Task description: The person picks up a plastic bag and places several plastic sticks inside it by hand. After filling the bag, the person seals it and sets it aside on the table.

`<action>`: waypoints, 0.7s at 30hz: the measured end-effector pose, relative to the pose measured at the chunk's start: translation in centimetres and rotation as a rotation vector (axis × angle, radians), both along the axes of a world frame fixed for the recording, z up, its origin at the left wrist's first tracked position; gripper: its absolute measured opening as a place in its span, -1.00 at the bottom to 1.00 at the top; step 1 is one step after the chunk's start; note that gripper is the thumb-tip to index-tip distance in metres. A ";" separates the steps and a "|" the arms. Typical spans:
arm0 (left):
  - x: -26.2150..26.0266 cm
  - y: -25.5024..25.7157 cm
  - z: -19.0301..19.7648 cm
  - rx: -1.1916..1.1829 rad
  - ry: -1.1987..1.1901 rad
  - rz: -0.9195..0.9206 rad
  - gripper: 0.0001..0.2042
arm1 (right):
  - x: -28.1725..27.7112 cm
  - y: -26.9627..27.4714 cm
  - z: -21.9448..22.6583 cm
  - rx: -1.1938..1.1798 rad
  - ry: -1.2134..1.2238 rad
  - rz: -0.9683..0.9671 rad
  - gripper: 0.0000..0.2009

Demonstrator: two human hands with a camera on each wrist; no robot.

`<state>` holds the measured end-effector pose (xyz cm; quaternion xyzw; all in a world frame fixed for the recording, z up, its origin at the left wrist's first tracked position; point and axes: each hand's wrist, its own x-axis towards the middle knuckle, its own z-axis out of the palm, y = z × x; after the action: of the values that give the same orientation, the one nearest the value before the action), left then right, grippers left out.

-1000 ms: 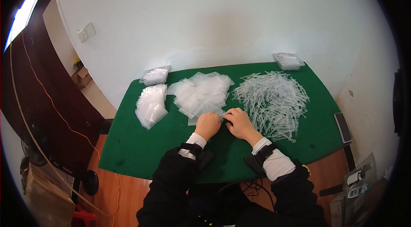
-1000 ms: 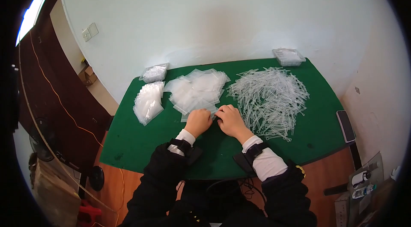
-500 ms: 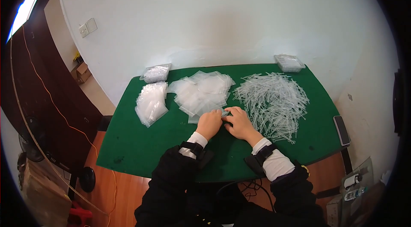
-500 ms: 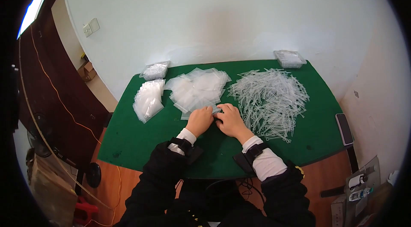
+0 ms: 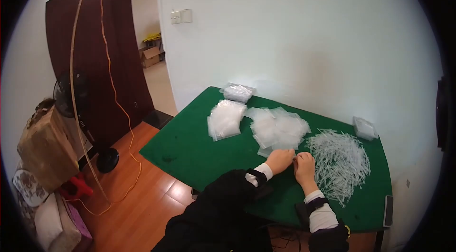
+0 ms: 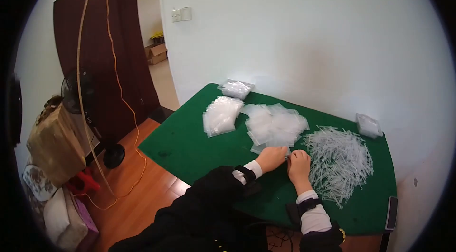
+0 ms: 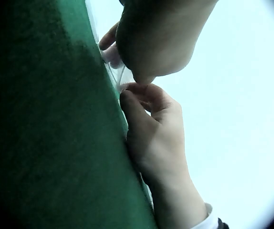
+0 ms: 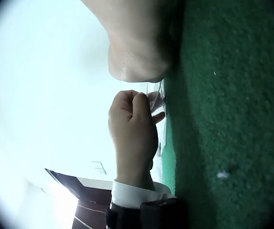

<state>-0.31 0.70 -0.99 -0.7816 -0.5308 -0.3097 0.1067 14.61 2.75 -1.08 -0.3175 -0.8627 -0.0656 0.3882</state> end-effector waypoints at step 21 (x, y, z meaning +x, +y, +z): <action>0.1 -0.7 0.3 -0.045 0.007 -0.057 -0.89 | 0.7 0.4 -0.6 -0.171 0.096 -0.069 -0.89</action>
<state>-0.16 0.00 -0.70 -0.7997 -0.5149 -0.2978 0.0819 15.30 3.16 -1.68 -0.3816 -0.8342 0.0101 0.3980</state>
